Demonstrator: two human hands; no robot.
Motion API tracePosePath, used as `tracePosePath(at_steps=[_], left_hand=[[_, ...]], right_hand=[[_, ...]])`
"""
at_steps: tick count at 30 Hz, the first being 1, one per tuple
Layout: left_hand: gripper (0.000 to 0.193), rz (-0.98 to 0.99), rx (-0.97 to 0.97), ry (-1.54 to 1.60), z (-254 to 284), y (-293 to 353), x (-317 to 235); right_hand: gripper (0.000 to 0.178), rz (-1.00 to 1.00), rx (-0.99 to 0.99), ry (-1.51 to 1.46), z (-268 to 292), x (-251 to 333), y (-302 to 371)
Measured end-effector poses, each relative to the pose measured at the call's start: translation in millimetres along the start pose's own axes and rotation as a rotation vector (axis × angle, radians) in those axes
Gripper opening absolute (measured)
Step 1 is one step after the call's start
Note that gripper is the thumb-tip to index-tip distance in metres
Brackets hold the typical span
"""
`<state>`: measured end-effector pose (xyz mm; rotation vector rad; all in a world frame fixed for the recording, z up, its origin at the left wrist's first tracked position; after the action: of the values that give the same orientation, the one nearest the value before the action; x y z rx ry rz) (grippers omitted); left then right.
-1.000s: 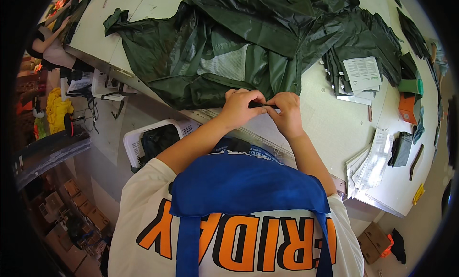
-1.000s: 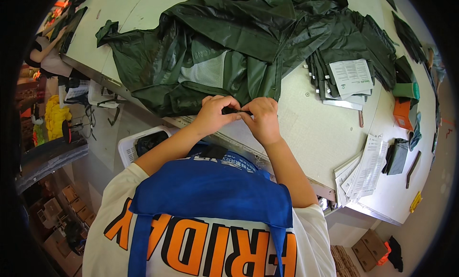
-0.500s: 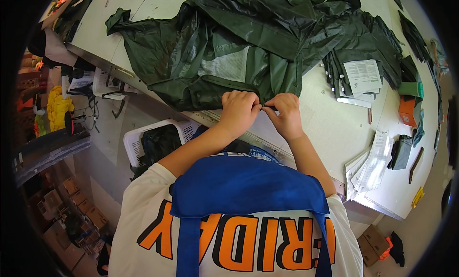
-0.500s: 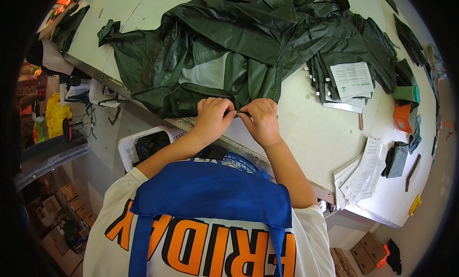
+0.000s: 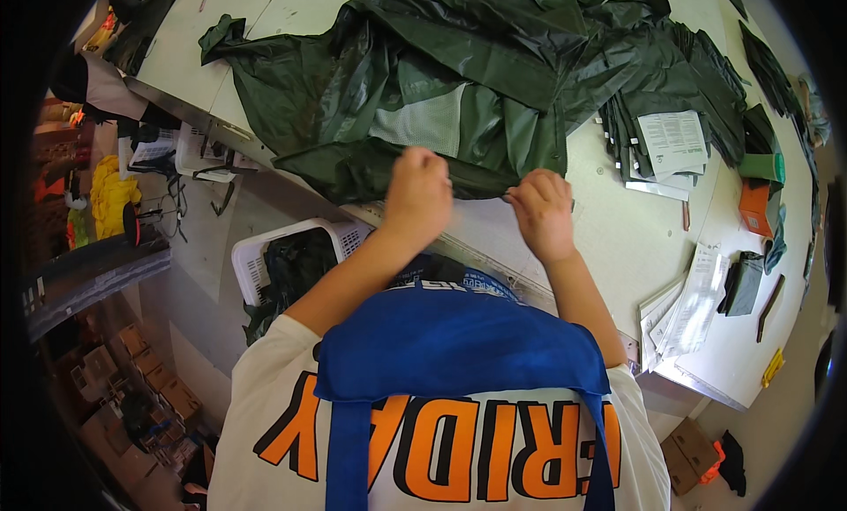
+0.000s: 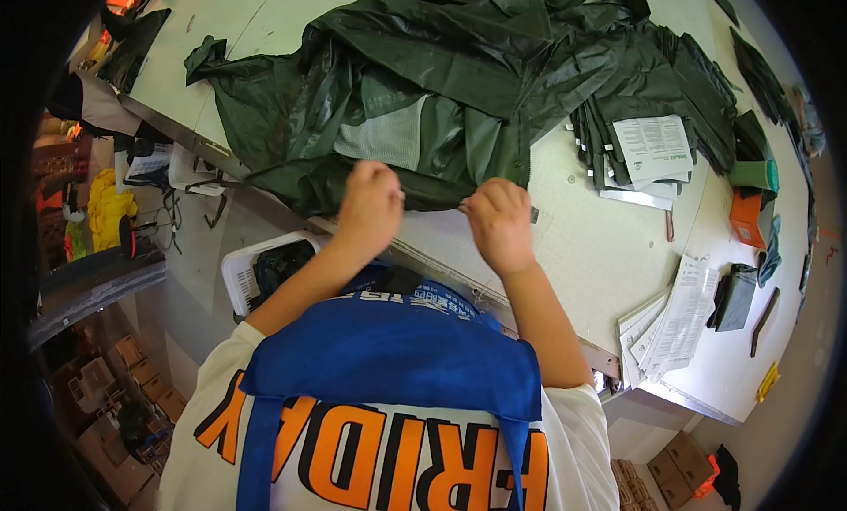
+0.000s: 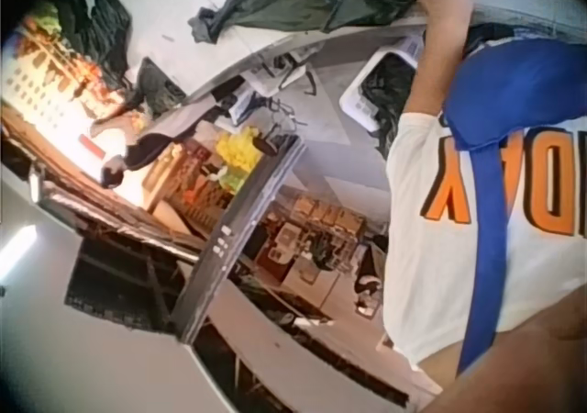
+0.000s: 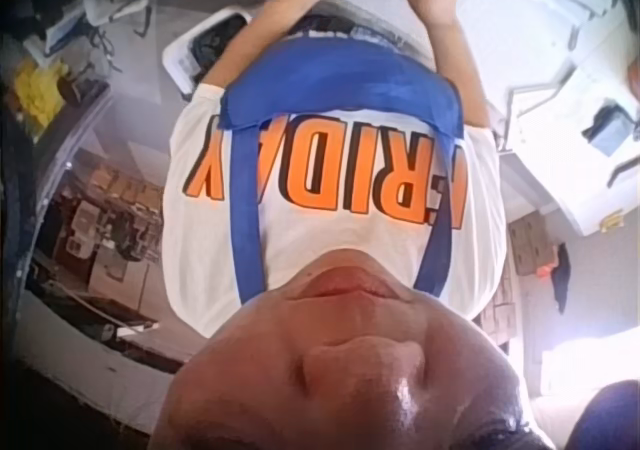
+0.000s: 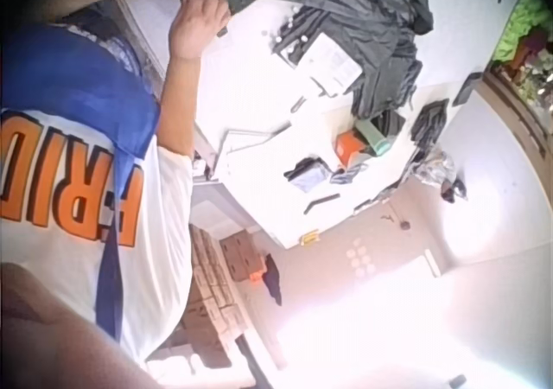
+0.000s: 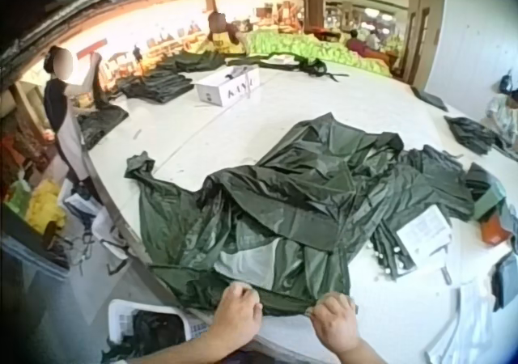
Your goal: The person folds a dark green jacket on a white table, aligning edges and smoothing the fabric. They then place the folded jacket into a white plastic basket and pick up another jacket to begin folding it.
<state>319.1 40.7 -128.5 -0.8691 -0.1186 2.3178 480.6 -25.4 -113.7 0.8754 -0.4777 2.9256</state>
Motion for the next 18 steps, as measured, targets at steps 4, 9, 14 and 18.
tracePosePath(at_steps=[4, 9, 14, 18], left_hand=[[0.01, 0.037, 0.007, -0.101, 40, 11, 6], [0.009, 0.019, 0.012, -0.14, 48, 19, -3], [0.013, -0.141, -0.079, -0.075, 50, 17, -27], [0.014, -0.17, -0.113, -0.061, 49, 16, -19]], right_hand=[[0.015, -0.043, 0.011, 0.031, 15, -14, 4], [0.022, 0.023, 0.078, -0.011, 20, 33, -10], [0.021, 0.182, 0.056, -0.016, -14, 81, -21], [0.013, 0.228, 0.05, -0.009, -27, 86, -28]])
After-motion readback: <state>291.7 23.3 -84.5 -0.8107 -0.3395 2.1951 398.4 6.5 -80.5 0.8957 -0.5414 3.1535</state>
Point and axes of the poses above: each hand's wrist, its own y-axis away from the middle knuckle, its own z-axis out of the back of the hand, x = y × z, the point moved 9 cm from there along -y, towards the middle knuckle, and after that the axes turned 12 degrees about -z, right-handed, at the moved point
